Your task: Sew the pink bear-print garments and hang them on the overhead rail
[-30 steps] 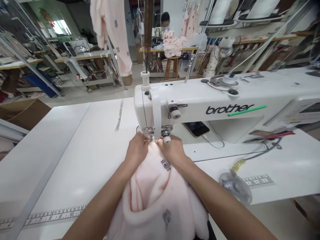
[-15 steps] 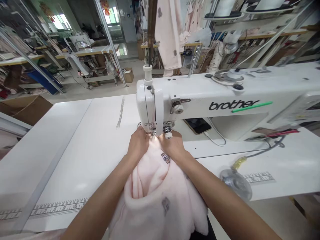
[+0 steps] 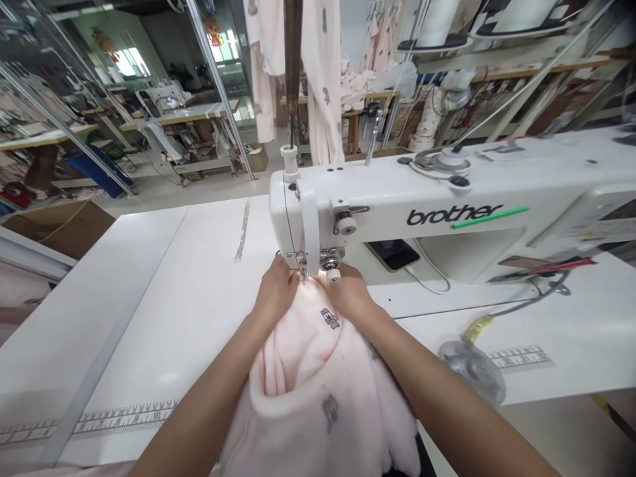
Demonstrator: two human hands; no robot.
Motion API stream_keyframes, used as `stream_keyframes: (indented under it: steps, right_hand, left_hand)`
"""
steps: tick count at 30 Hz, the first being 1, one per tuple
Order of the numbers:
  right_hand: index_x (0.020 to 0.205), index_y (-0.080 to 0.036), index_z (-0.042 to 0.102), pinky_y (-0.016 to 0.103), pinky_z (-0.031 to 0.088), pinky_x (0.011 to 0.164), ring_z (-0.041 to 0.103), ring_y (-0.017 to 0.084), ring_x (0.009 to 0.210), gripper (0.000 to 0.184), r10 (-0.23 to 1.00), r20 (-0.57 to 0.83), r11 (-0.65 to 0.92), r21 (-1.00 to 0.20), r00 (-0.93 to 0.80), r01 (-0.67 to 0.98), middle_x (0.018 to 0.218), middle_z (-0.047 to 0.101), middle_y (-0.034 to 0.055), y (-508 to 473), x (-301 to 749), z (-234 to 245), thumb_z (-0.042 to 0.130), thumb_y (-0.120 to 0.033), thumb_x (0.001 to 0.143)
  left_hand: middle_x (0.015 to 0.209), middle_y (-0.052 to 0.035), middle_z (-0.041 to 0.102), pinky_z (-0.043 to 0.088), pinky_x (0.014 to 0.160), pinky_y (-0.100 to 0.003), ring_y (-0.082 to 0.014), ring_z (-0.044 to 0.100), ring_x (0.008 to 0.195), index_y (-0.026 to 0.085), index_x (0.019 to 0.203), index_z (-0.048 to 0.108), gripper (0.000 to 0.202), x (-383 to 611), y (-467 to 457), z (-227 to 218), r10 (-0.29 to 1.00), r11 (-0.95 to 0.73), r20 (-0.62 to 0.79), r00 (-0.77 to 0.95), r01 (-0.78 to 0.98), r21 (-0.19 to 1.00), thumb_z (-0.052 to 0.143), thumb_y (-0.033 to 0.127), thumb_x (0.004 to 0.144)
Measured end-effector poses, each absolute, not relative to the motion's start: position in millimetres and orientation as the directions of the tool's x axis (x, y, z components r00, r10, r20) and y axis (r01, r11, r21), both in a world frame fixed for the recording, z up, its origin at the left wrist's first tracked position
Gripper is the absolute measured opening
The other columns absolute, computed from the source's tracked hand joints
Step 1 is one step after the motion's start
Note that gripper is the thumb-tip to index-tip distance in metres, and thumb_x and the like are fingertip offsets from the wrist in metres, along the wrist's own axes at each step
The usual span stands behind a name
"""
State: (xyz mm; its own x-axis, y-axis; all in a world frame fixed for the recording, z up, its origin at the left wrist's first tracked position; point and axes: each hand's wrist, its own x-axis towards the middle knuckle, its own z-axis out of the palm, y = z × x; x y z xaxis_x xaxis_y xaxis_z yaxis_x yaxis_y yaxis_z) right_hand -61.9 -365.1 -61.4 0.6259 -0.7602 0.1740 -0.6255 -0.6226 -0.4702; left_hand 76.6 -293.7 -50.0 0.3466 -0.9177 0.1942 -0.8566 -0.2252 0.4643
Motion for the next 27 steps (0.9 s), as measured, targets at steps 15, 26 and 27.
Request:
stream_keyframes:
  steps: [15, 26, 27]
  right_hand:
    - [0.087, -0.02, 0.046, 0.036, 0.04, 0.077, 0.051, 0.026, 0.095, 0.028, -0.719, 0.228, -0.543, -0.773, 0.656, -0.327, 0.1, 0.057, 0.0109, -373.9, -76.5, -61.8, 0.025, -0.039, 0.087]
    - [0.084, -0.021, 0.049, 0.034, 0.041, 0.077, 0.055, 0.023, 0.082, 0.03, -0.658, 0.184, -0.55, -0.779, 0.731, -0.3, 0.081, 0.057, 0.0052, -371.0, -81.2, -50.7, 0.028, -0.043, 0.087]
    - [0.085, -0.021, 0.05, 0.034, 0.042, 0.075, 0.056, 0.024, 0.081, 0.029, -0.659, 0.146, -0.543, -0.771, 0.738, -0.332, 0.081, 0.059, 0.0054, -370.7, -82.4, -52.2, 0.034, -0.045, 0.085]
  left_hand:
    - [0.094, -0.0071, 0.061, 0.046, 0.073, -0.03, -0.0211, 0.059, 0.085, 0.016, 0.091, 0.059, 0.018, 72.5, -290.1, -46.1, -0.913, -0.281, 0.123, 0.389, -0.819, 0.5, 0.043, 0.019, 0.083]
    - [0.097, -0.0095, 0.06, 0.043, 0.079, -0.031, -0.0204, 0.058, 0.089, 0.015, 0.093, 0.058, 0.021, 70.4, -286.8, -43.8, -0.908, -0.34, 0.036, 0.417, -0.785, 0.517, 0.041, 0.017, 0.082]
    - [0.097, -0.0103, 0.061, 0.044, 0.079, -0.031, -0.0209, 0.058, 0.089, 0.015, 0.096, 0.058, 0.023, 68.8, -285.1, -43.1, -0.908, -0.352, 0.018, 0.418, -0.786, 0.508, 0.04, 0.018, 0.082]
